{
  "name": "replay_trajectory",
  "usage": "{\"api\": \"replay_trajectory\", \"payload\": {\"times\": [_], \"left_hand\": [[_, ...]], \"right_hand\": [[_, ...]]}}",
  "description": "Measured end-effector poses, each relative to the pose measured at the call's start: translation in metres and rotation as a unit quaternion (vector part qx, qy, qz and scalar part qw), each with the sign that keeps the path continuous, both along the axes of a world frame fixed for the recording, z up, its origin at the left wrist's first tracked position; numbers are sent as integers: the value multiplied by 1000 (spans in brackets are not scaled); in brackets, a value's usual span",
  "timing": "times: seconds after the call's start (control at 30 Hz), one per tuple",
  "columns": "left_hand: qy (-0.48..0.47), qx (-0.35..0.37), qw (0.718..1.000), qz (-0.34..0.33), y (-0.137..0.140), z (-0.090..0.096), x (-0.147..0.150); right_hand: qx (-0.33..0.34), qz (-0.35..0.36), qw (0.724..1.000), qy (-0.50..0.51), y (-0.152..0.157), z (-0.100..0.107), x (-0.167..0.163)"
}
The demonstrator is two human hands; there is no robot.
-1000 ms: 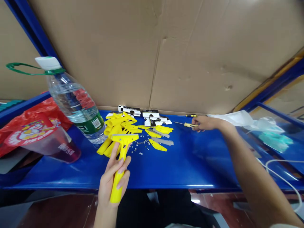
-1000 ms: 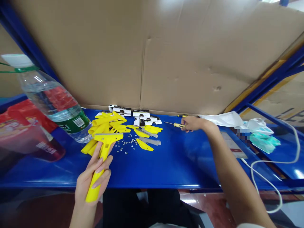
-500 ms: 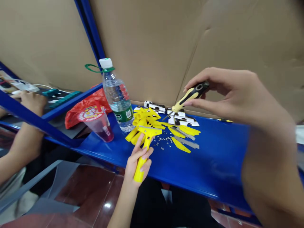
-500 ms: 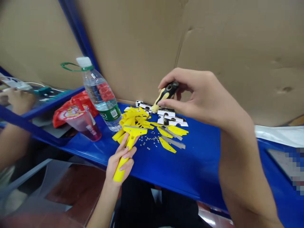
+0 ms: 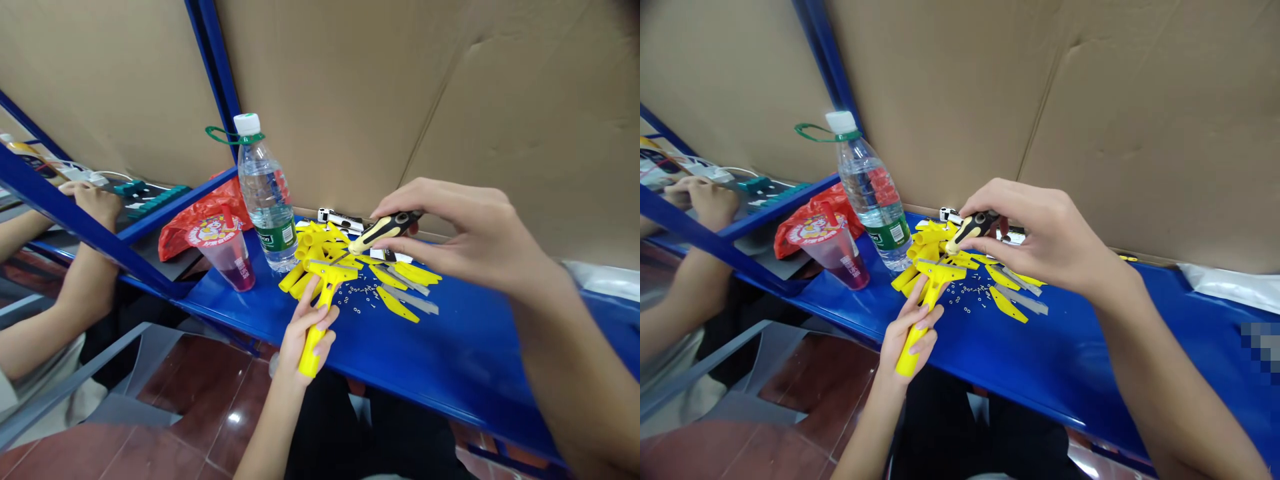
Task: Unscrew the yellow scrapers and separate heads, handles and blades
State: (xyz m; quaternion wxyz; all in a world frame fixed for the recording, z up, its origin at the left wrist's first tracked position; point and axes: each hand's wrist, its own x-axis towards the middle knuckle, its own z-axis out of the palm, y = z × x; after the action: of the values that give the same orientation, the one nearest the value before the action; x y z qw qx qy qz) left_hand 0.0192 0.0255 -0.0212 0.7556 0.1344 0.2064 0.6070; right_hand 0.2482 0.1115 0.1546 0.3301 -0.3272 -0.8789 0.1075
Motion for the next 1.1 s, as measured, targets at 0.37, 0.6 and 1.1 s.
{"api": "replay_trajectory", "payload": {"times": [0.37,0.6,1.1], "left_hand": [[2,0,1000,5,1,-2,2],[10,-3,1000,7,0,-1,3],[25,-10,1000,10,2,-9,7]], "right_hand": [[115,84,990,1,7,-9,-8],[125,83,989,-6,8,-12,-10],[68,98,993,0,2,-24,-28]]}}
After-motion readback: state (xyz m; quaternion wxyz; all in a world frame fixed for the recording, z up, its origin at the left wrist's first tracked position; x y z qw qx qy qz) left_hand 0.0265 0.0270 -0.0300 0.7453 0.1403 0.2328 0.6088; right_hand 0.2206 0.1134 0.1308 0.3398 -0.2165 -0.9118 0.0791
